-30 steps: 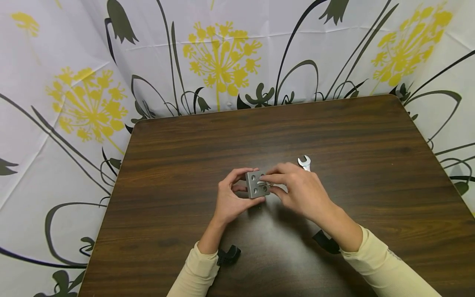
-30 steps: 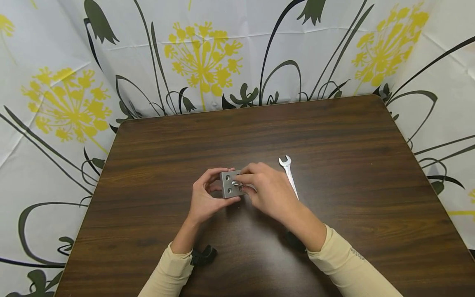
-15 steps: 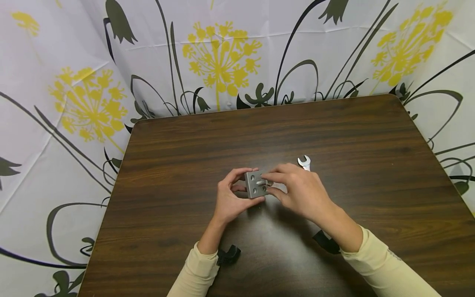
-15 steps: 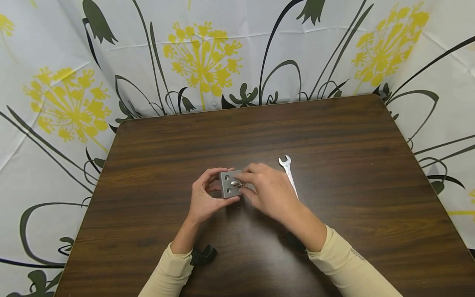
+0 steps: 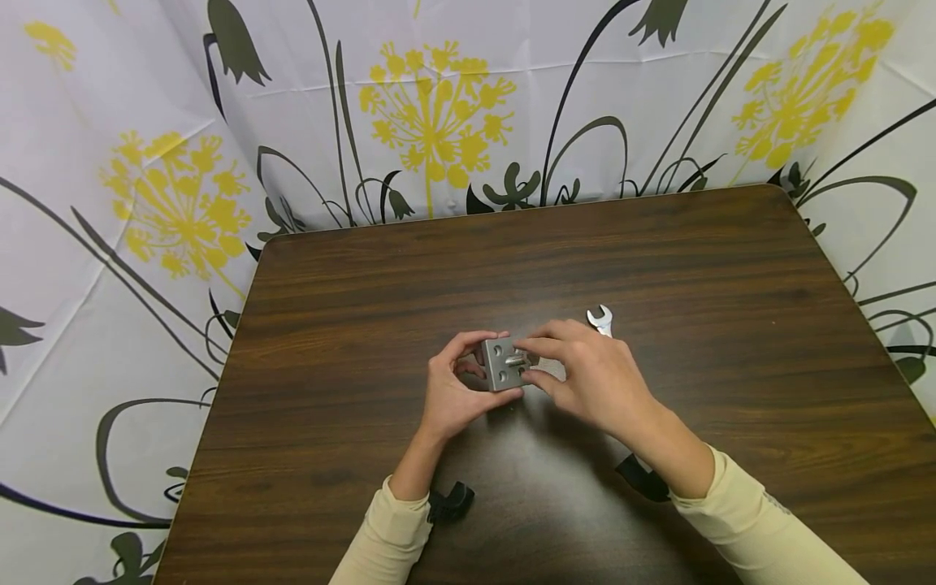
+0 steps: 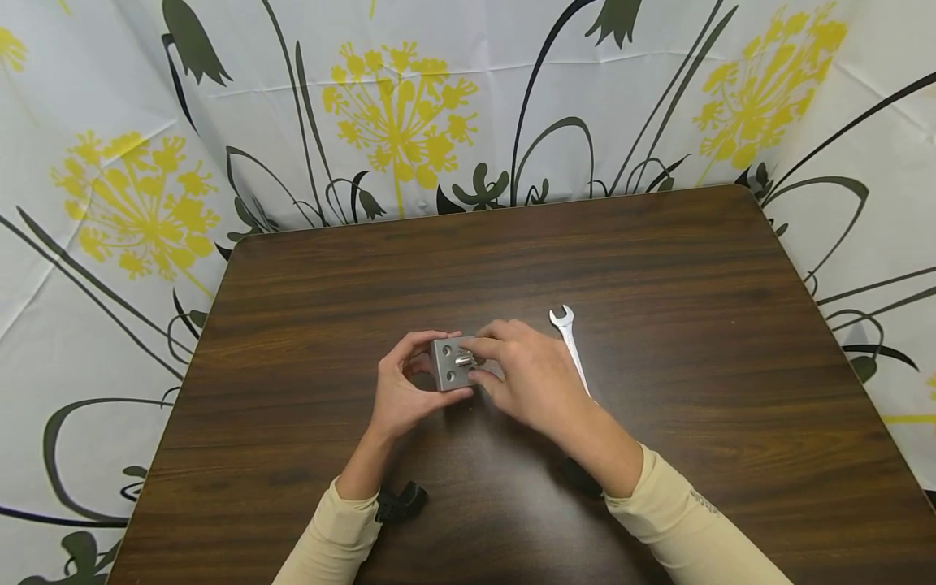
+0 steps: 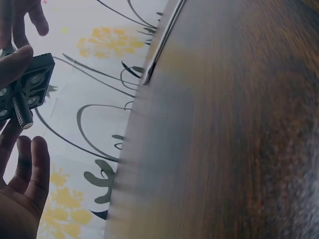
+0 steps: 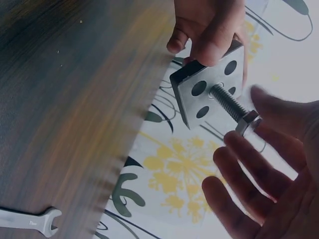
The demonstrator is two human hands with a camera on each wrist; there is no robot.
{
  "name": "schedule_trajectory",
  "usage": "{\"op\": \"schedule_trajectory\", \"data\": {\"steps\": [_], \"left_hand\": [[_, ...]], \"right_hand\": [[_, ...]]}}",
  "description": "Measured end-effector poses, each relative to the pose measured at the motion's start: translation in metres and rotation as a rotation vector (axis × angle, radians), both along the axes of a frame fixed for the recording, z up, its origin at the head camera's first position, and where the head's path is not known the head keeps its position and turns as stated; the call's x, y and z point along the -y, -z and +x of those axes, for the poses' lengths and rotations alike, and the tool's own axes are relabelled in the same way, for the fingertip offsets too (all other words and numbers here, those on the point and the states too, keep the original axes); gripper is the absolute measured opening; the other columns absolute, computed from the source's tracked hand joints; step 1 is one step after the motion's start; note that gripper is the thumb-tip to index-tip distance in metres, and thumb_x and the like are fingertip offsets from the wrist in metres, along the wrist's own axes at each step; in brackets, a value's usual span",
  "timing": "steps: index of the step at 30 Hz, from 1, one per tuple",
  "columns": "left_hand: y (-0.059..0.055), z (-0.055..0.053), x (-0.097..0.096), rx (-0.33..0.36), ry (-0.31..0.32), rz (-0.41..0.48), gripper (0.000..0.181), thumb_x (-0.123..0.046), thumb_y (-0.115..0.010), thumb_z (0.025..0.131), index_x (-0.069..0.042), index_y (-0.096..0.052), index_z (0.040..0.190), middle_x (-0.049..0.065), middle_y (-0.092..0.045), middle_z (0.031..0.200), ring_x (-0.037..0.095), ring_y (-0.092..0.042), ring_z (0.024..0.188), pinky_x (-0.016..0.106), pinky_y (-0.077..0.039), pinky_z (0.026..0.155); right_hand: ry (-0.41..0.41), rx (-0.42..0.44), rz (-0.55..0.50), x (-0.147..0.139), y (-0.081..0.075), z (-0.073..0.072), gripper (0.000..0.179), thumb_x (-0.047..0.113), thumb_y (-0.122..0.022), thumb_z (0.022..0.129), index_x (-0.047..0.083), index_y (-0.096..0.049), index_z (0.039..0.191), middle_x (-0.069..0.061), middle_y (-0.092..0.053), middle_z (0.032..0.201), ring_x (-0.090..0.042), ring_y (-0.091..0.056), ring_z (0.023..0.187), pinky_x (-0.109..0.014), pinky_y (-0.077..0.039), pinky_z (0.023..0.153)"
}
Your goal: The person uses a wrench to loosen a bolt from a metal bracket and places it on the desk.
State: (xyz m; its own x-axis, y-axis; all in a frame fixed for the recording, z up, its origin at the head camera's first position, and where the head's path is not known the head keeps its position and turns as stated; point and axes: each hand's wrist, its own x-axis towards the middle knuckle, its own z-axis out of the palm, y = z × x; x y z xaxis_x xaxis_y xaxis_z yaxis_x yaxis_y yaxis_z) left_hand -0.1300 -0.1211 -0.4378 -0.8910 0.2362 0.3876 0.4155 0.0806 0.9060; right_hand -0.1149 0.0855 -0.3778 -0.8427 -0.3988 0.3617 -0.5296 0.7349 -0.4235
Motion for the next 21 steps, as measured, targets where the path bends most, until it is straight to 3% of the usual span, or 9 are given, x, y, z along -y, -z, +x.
{"op": "schedule_trajectory", "data": {"steps": [3, 6, 9, 13, 17, 21], "left_hand": [[0.0001, -0.0001, -0.0004, -0.003, 0.003, -0.001, 0.067, 0.006, -0.093, 0.056, 0.002, -0.063, 0.115, 0.012, -0.071, 0.112, 0.017, -0.059, 0.080, 0.040, -0.051, 0.058], [-0.0002, -0.0001, -0.0008, -0.006, 0.010, 0.003, 0.068, 0.007, -0.093, 0.055, 0.003, -0.063, 0.116, 0.013, -0.071, 0.112, 0.017, -0.059, 0.080, 0.038, -0.050, 0.057], [-0.0005, 0.0000, -0.0008, -0.004, 0.016, 0.006, 0.068, 0.008, -0.092, 0.056, 0.003, -0.062, 0.116, 0.015, -0.070, 0.113, 0.017, -0.060, 0.081, 0.039, -0.050, 0.058], [-0.0008, 0.0001, -0.0007, -0.001, 0.015, 0.005, 0.067, 0.008, -0.092, 0.056, 0.003, -0.062, 0.116, 0.014, -0.070, 0.113, 0.016, -0.060, 0.081, 0.041, -0.051, 0.058], [-0.0009, 0.0000, -0.0007, -0.003, 0.014, 0.006, 0.067, 0.008, -0.092, 0.056, 0.003, -0.062, 0.116, 0.014, -0.070, 0.113, 0.017, -0.060, 0.081, 0.040, -0.051, 0.058], [-0.0008, -0.0002, -0.0009, -0.008, 0.017, 0.009, 0.068, 0.008, -0.092, 0.056, 0.003, -0.062, 0.116, 0.016, -0.070, 0.113, 0.017, -0.061, 0.083, 0.038, -0.051, 0.059]], "right_hand": [[0.045, 0.002, -0.003, 0.0007, 0.0002, -0.0001, 0.029, 0.036, -0.078, 0.084, 0.019, -0.077, 0.108, 0.007, -0.069, 0.089, -0.009, -0.060, 0.068, -0.028, -0.043, 0.046], [0.061, 0.012, 0.002, 0.0010, 0.0005, -0.0006, 0.023, 0.035, -0.076, 0.087, 0.018, -0.079, 0.102, 0.009, -0.068, 0.079, -0.006, -0.053, 0.058, -0.027, -0.038, 0.044], [0.022, 0.020, 0.008, 0.0002, 0.0002, -0.0007, 0.019, 0.027, -0.079, 0.085, 0.020, -0.078, 0.102, 0.009, -0.069, 0.086, -0.006, -0.058, 0.066, -0.028, -0.043, 0.048], [0.003, 0.008, 0.003, -0.0006, -0.0001, -0.0003, 0.028, 0.031, -0.080, 0.083, 0.019, -0.077, 0.109, 0.007, -0.069, 0.099, -0.011, -0.065, 0.082, -0.030, -0.048, 0.052], [0.061, 0.007, 0.001, -0.0001, 0.0005, -0.0004, 0.029, 0.040, -0.075, 0.086, 0.018, -0.078, 0.106, 0.007, -0.070, 0.090, -0.009, -0.060, 0.066, -0.028, -0.043, 0.046], [0.053, 0.015, 0.009, -0.0005, 0.0004, 0.0000, 0.021, 0.032, -0.077, 0.086, 0.019, -0.078, 0.102, 0.008, -0.071, 0.087, -0.006, -0.057, 0.062, -0.028, -0.041, 0.046]]}}
